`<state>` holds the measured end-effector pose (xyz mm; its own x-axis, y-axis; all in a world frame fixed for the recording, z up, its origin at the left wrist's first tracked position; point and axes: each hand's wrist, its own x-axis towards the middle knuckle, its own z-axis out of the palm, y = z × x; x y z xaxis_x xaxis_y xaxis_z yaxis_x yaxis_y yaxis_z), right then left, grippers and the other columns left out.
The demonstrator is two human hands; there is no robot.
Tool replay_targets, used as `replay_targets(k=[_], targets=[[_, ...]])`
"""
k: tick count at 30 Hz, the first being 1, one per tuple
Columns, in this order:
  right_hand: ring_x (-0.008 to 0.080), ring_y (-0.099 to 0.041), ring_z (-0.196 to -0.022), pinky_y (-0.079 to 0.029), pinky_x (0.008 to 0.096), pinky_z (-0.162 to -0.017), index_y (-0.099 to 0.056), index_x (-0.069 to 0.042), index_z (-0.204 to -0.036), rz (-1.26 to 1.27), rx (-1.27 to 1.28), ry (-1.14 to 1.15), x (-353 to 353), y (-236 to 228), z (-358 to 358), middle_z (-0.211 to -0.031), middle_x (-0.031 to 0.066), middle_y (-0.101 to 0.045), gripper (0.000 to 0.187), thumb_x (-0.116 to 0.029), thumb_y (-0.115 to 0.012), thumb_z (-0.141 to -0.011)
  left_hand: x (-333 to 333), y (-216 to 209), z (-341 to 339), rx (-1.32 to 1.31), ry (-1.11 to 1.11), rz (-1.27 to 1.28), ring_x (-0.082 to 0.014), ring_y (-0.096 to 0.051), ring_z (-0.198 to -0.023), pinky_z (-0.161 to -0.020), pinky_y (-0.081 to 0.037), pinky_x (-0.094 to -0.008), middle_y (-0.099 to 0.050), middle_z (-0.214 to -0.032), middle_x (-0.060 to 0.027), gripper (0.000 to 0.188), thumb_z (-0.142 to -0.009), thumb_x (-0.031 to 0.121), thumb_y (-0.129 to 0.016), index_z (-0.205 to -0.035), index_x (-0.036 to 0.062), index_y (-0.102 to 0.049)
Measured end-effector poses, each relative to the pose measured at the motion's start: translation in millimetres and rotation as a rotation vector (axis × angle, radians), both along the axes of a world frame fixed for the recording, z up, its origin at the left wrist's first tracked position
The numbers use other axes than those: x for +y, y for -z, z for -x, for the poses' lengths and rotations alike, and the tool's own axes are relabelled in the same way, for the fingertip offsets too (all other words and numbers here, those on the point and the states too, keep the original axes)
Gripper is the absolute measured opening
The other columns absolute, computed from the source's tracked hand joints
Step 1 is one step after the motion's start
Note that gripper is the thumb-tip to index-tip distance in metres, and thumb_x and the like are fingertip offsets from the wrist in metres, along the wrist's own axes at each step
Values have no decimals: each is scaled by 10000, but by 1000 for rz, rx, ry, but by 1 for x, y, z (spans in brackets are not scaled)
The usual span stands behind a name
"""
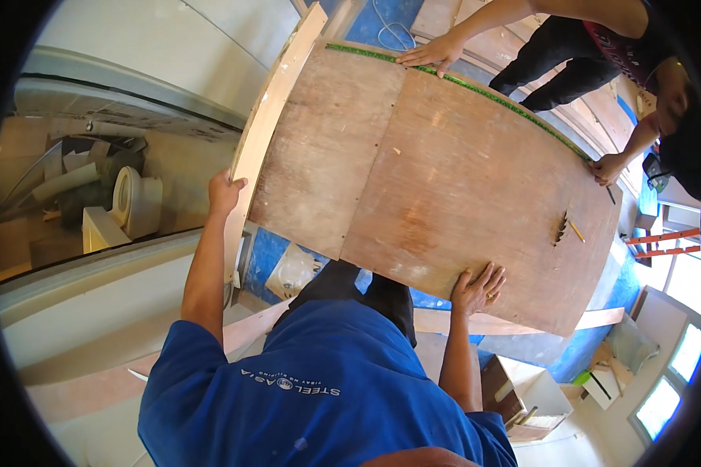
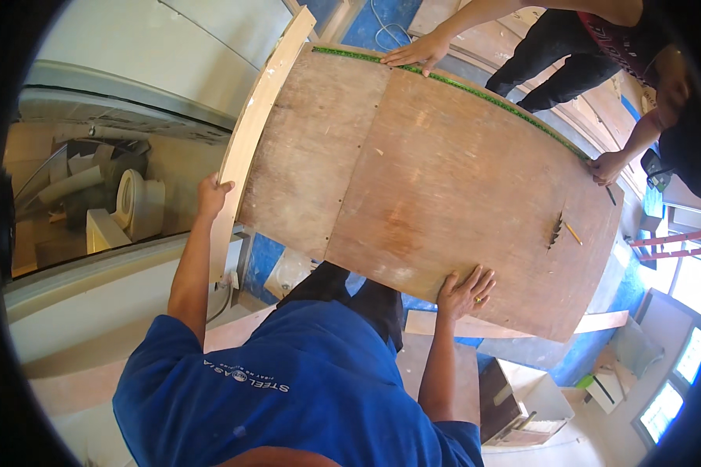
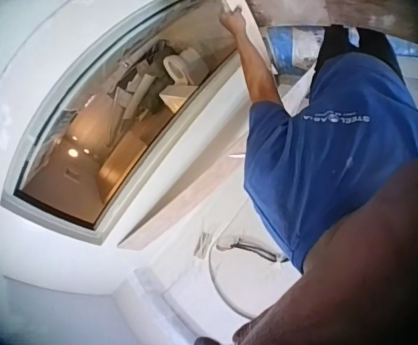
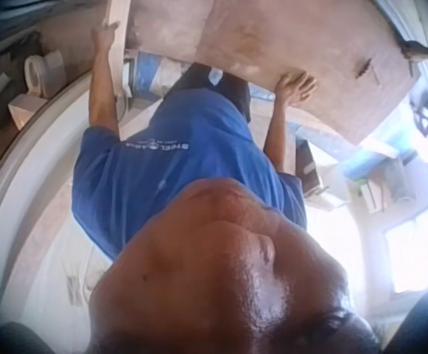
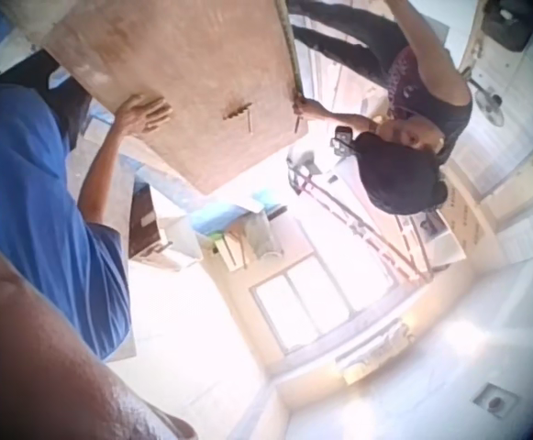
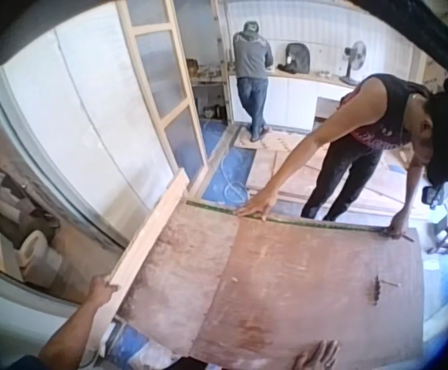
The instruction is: The person aligns a wooden board against another piece of wood, uses a tape measure and pencil to mark the wood, and then holds it in place while another person drills screws into it to join the pieces together.
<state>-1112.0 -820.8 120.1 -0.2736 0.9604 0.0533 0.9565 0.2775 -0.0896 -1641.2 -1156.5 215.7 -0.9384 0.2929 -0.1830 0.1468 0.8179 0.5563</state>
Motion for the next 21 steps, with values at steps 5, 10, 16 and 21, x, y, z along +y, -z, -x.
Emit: replay_targets(k=[5,10,16,21], targets=[[367,-182,-1485,-158,601,-1139,-388,-124,-1491,9,-6,14,-2,0,1,-1610,150,-231,684,-471,-516,-916,0,-6,-11,5,-48,51,-275,-699,-800,-748,-517,-376,-723,-896,-190,293,-782,129,-757,-1034,-7,-690],[367,-169,-1489,-150,593,-1145,-382,-124,-1494,14,-1,6,-3,-3,1,-1613,152,-221,684,-455,-520,-912,-7,12,-8,62,-20,-52,-295,-695,-791,-739,-514,-389,-717,-889,-195,292,-784,149,-759,-1025,-1,-687],[365,-170,-1490,-155,592,-1147,-384,-134,-1495,35,9,19,-5,-7,4,-1609,158,-227,692,-444,-534,-894,0,12,-7,79,-26,86,-346,-680,-796,-726,-504,-422,-698,-864,-208,297,-784,189,-760,-991,-4,-672],[351,-166,-1492,-138,558,-1162,-412,-145,-1478,40,31,70,-7,-6,3,-1598,162,-253,716,-452,-588,-855,-5,39,2,199,59,65,-380,-649,-765,-714,-488,-447,-674,-815,-220,306,-782,210,-765,-940,-25,-651]])
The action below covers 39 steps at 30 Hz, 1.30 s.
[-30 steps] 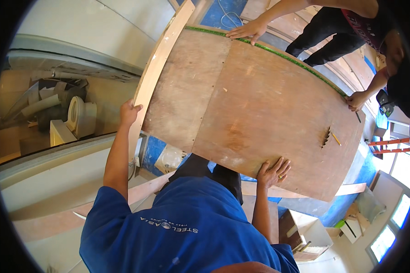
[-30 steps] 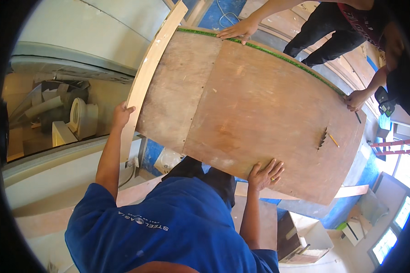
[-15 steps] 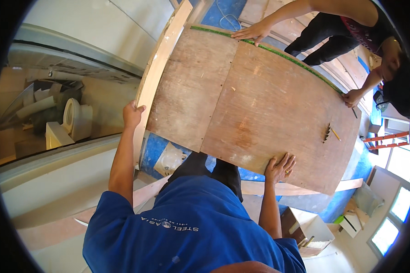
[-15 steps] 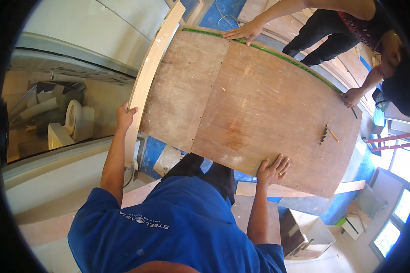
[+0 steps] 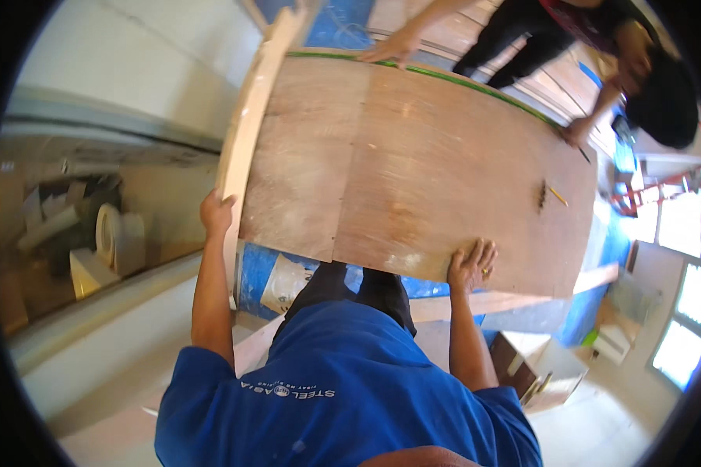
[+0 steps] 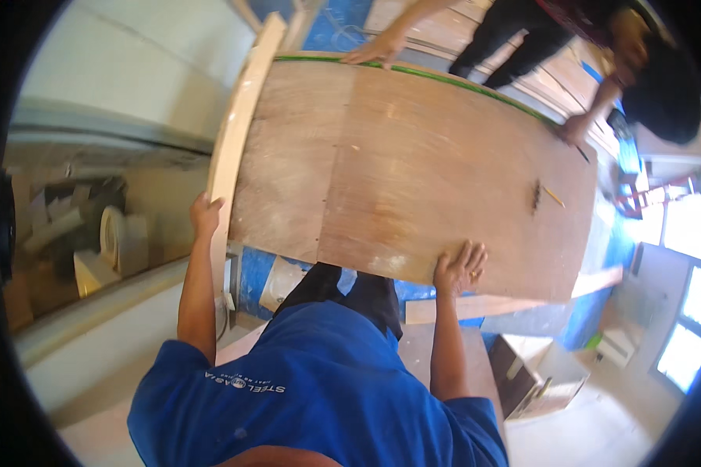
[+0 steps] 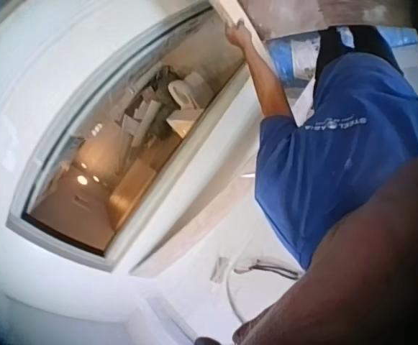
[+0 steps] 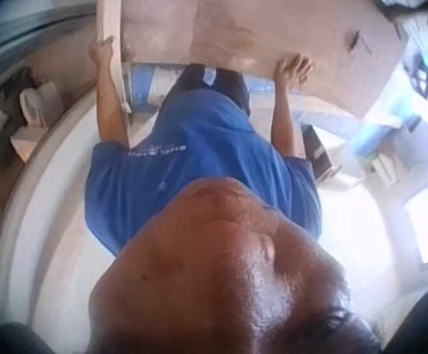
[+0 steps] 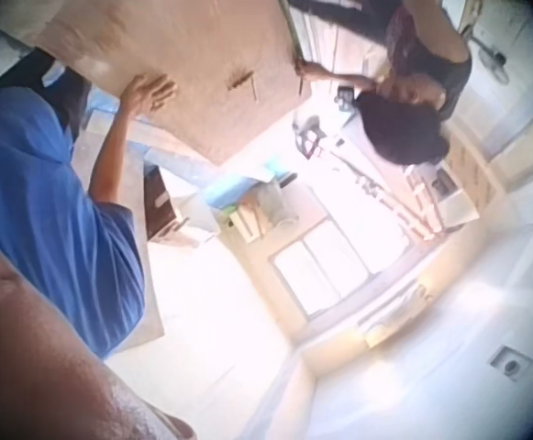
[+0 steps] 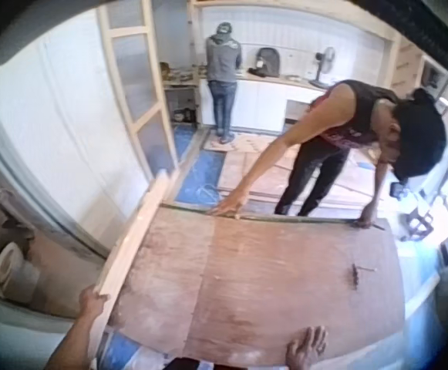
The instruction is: The person aligns a wooden board against another piece of wood, uses a tape measure and pencil to mark the wood, and then holds it in place while another person drills screws into it to join the pieces together.
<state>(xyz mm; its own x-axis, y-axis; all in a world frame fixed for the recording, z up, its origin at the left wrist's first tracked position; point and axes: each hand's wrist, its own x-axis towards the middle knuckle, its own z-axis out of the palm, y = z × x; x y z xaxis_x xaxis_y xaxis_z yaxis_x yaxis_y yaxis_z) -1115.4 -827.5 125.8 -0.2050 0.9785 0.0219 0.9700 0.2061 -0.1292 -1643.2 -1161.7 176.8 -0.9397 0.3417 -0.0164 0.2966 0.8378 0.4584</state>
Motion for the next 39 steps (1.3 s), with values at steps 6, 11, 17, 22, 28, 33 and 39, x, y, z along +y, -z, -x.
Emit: replay_targets(k=[6,11,17,22,28,33,39], targets=[[338,-147,-1493,-86,543,-1169,-441,-161,-1457,7,33,-18,14,1,-4,-1608,120,-240,715,-450,-609,-825,-21,18,-13,-108,-2,-270,-283,-659,-795,-741,-501,-386,-718,-917,-195,251,-803,50,-747,-1002,-74,-657],[323,-172,-1490,-102,550,-1165,-447,-171,-1454,-3,62,39,10,-2,-5,-1598,124,-264,683,-464,-570,-850,11,-10,-27,-83,20,-81,-354,-683,-821,-761,-502,-414,-712,-935,-226,268,-811,81,-728,-1022,-67,-658],[322,-164,-1493,-102,560,-1164,-459,-170,-1447,3,78,38,7,-4,-5,-1595,122,-271,676,-480,-567,-856,14,-13,-29,-58,5,-56,-363,-684,-816,-753,-502,-414,-711,-913,-225,271,-808,98,-724,-1018,-62,-662],[325,-166,-1491,-99,558,-1165,-456,-168,-1449,-2,67,35,8,-3,-6,-1595,127,-271,683,-481,-568,-852,17,-13,-32,-44,-5,-33,-373,-681,-820,-757,-502,-419,-706,-913,-235,288,-809,120,-731,-1021,-62,-661],[333,-173,-1488,-94,552,-1167,-452,-163,-1453,-6,62,42,10,-2,-7,-1591,138,-274,694,-476,-572,-845,18,-4,-31,-14,1,-35,-359,-680,-824,-746,-501,-412,-702,-916,-239,297,-812,134,-737,-1012,-70,-655],[339,-198,-1482,-131,533,-1153,-439,-173,-1461,-49,18,-61,18,7,-7,-1591,133,-283,721,-459,-611,-822,-20,30,-24,-51,5,-197,-250,-530,-662,-661,-465,-423,-656,-778,-197,291,-797,153,-759,-922,-81,-640],[334,-194,-1485,-148,550,-1151,-413,-168,-1480,-32,-5,-15,0,7,-1,-1602,127,-261,701,-465,-566,-864,22,-10,-24,-73,-92,49,-382,-674,-793,-715,-502,-433,-685,-818,-216,293,-776,186,-768,-981,6,-662]])
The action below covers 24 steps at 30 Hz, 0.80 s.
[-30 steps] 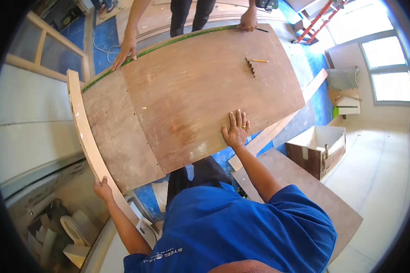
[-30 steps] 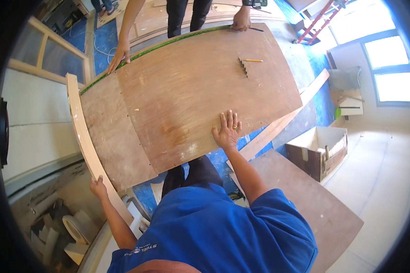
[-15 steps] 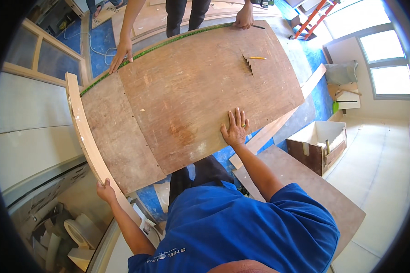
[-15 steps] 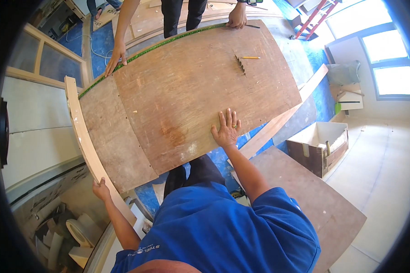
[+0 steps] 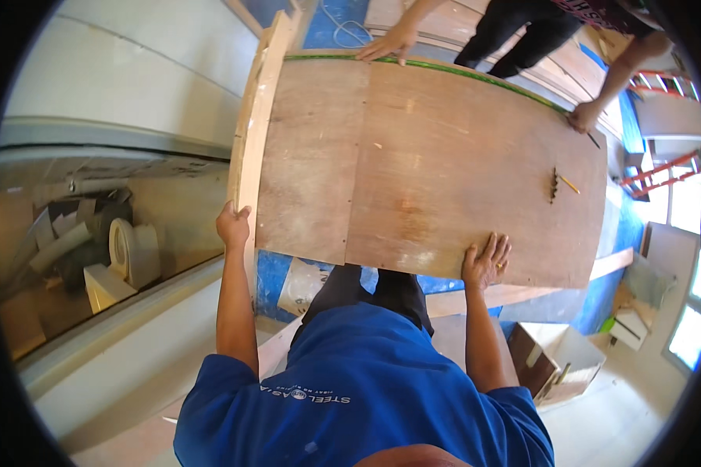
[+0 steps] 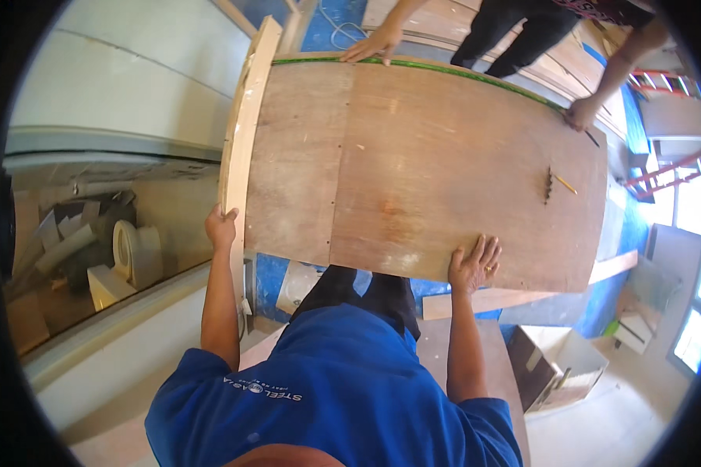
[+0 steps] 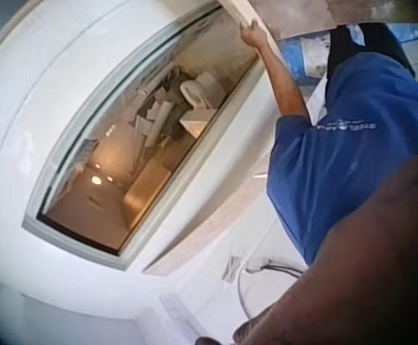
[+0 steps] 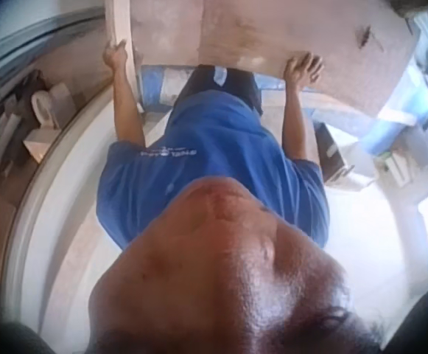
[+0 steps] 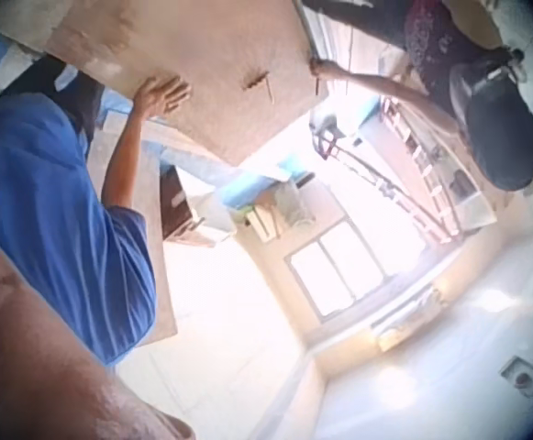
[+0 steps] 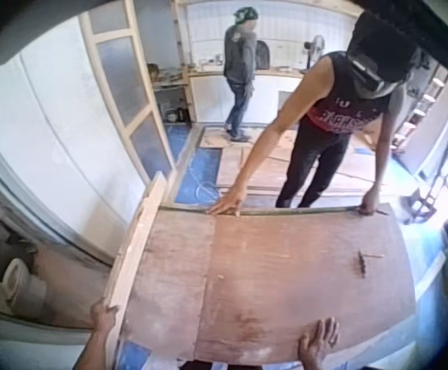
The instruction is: The person aligns a wooden board against another piece of wood, uses a tape measure and pencil to mark the wood, and then holds it in place while another person drills screws into it to join the pieces together.
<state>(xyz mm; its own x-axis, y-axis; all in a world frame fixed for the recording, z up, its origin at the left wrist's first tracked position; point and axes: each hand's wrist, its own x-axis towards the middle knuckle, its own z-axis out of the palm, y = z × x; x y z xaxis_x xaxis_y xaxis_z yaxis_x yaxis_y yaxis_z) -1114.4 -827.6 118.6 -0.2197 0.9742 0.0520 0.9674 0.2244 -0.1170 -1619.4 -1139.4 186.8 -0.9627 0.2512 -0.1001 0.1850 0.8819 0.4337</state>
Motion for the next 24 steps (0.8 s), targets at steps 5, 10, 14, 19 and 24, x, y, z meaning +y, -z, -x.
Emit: replay_targets(k=[5,10,14,19,24], targets=[[325,-179,-1491,-150,565,-1156,-396,-170,-1491,21,-66,6,5,-6,6,-1609,118,-246,684,-478,-521,-894,-15,0,-5,24,-34,-72,-277,-702,-811,-747,-515,-366,-723,-894,-180,261,-793,133,-747,-1014,8,-684],[321,-143,-1504,-133,567,-1160,-378,-167,-1501,33,-63,6,6,-3,2,-1619,115,-220,697,-482,-518,-895,-22,-2,3,72,-25,-36,-278,-700,-802,-737,-510,-371,-720,-889,-185,260,-800,137,-747,-1009,-1,-677],[319,-134,-1506,-126,570,-1161,-360,-170,-1510,33,-52,3,5,-2,2,-1623,112,-210,698,-476,-515,-902,-16,-14,5,49,-32,-26,-281,-689,-780,-719,-501,-379,-711,-873,-194,257,-796,138,-755,-985,-12,-665],[319,-132,-1506,-121,574,-1163,-356,-171,-1512,23,-67,0,4,0,0,-1622,115,-211,693,-475,-512,-909,-14,-14,1,45,-14,-85,-293,-685,-773,-717,-499,-376,-708,-868,-195,255,-786,133,-761,-971,-13,-665],[321,-135,-1505,-121,571,-1164,-359,-169,-1510,30,-67,1,4,-1,0,-1622,116,-210,691,-477,-510,-910,-16,-4,0,53,-6,-43,-388,-683,-830,-724,-511,-444,-702,-865,-208,297,-769,219,-777,-964,23,-669]])
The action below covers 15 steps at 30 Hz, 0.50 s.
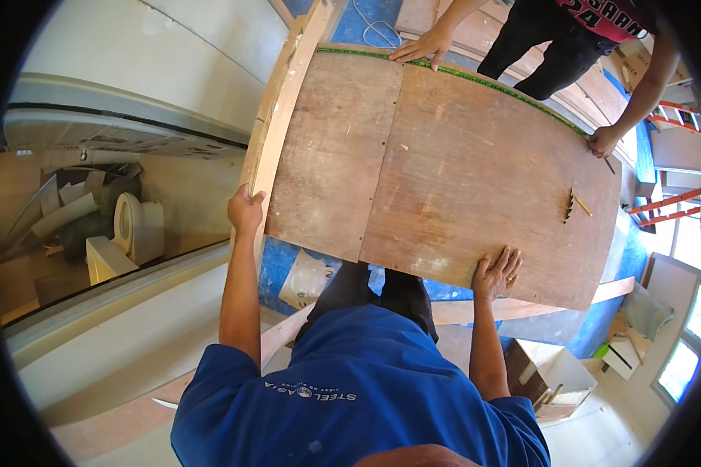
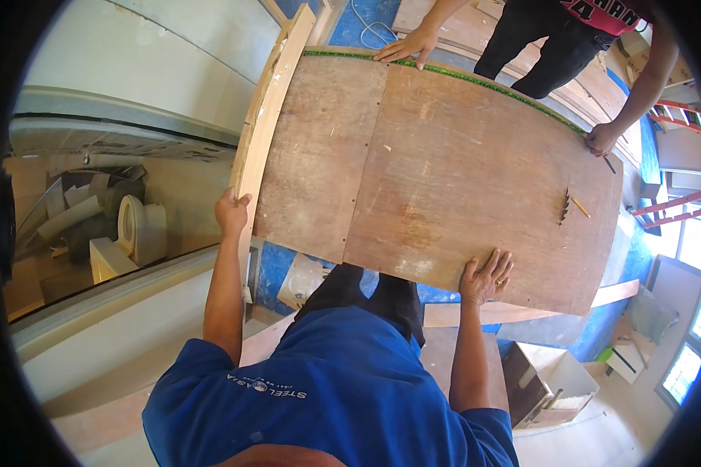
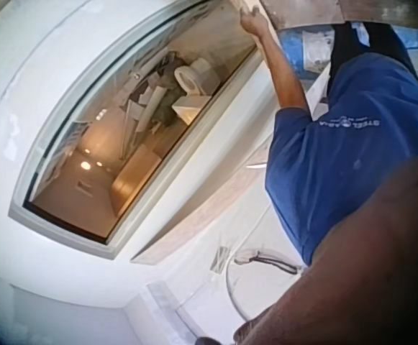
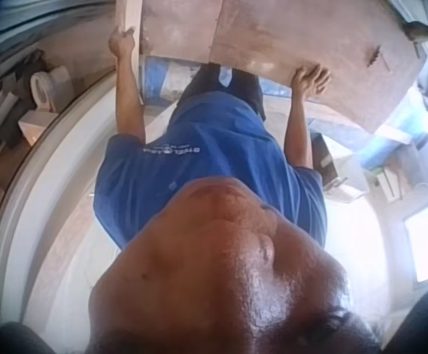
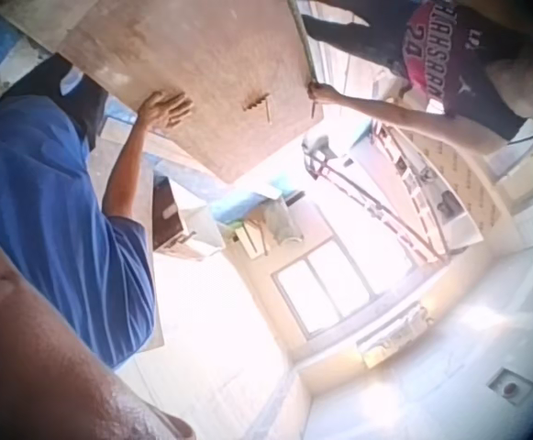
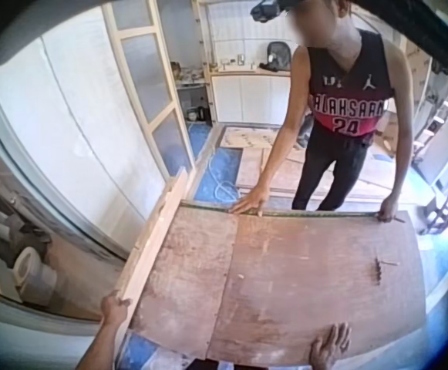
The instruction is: The person aligns a wooden board against another piece of wood, uses a tape measure and pencil to mark the wood, and then holds it in place while another person drills screws into it to join the pieces together.
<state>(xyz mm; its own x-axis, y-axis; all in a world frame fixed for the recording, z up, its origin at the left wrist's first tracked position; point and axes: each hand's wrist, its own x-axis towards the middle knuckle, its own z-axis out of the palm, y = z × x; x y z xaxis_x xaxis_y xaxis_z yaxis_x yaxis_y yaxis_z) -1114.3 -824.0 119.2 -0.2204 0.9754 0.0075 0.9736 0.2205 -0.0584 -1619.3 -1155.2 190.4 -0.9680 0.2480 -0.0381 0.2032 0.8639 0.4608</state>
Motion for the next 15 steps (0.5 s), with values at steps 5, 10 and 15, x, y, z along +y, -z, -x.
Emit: replay_targets(k=[5,10,15], targets=[[322,-134,-1505,-119,571,-1165,-363,-170,-1508,2,8,-1,0,0,0,-1622,117,-210,696,-480,-515,-903,2,1,-6,11,-7,28,-393,-682,-840,-737,-514,-448,-702,-869,-211,301,-772,217,-773,-977,22,-671],[321,-130,-1506,-116,571,-1165,-363,-168,-1509,-3,9,-3,0,3,-1,-1623,114,-210,702,-482,-517,-900,11,-7,-12,-10,-15,34,-398,-680,-849,-744,-513,-452,-700,-880,-220,300,-776,220,-770,-978,21,-672],[317,-170,-1497,-158,573,-1155,-380,-188,-1502,-26,-8,0,-1,3,-1,-1620,93,-228,676,-489,-505,-909,10,-1,-13,-15,-30,72,-411,-673,-851,-749,-511,-460,-695,-883,-231,305,-777,228,-771,-974,19,-669]])
